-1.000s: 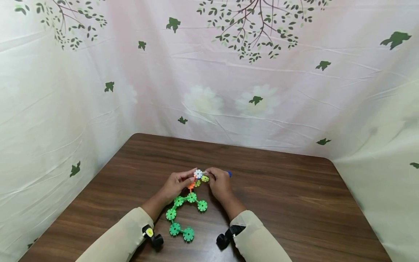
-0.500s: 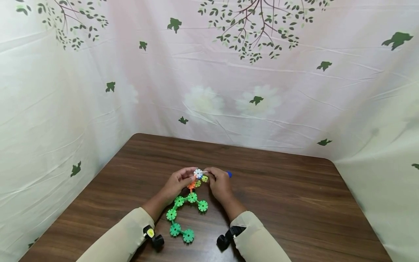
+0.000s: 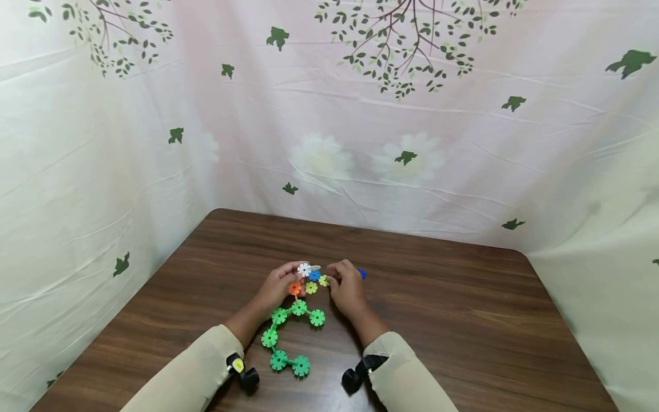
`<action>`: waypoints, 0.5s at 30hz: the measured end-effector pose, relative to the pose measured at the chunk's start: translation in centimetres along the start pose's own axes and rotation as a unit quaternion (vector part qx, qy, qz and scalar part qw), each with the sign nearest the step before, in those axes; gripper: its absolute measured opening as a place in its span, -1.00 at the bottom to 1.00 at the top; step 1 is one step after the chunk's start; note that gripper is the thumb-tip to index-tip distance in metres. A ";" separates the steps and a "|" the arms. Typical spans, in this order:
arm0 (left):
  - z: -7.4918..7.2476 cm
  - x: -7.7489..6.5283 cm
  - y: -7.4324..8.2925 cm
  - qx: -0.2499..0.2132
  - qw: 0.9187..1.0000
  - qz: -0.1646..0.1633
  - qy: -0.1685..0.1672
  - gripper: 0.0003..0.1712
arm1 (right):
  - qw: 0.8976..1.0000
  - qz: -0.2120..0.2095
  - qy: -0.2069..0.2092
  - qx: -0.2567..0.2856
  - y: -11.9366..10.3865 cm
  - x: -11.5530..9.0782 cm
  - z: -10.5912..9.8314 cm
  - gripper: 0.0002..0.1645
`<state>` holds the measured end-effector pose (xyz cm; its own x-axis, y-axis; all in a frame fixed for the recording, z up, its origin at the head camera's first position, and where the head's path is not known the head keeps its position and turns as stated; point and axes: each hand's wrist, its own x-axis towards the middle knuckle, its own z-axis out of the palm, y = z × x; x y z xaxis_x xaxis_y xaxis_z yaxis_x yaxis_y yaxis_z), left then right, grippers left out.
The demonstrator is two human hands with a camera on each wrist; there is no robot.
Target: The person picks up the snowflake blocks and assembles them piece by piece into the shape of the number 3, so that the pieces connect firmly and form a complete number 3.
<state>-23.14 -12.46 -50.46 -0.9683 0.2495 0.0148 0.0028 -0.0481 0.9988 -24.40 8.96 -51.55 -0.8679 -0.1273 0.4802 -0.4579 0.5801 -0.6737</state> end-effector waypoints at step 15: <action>0.0 0.2 -0.4 -0.052 0.998 0.012 0.020 -0.66 | 0.995 0.051 -0.078 -0.043 -0.5 0.2 0.0 -0.65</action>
<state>-23.33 -12.39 -50.83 -0.9774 0.2083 0.0356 0.0030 -0.1549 0.9879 -24.30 8.68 -51.10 -0.9317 -0.1839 0.3134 -0.3531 0.6617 -0.6614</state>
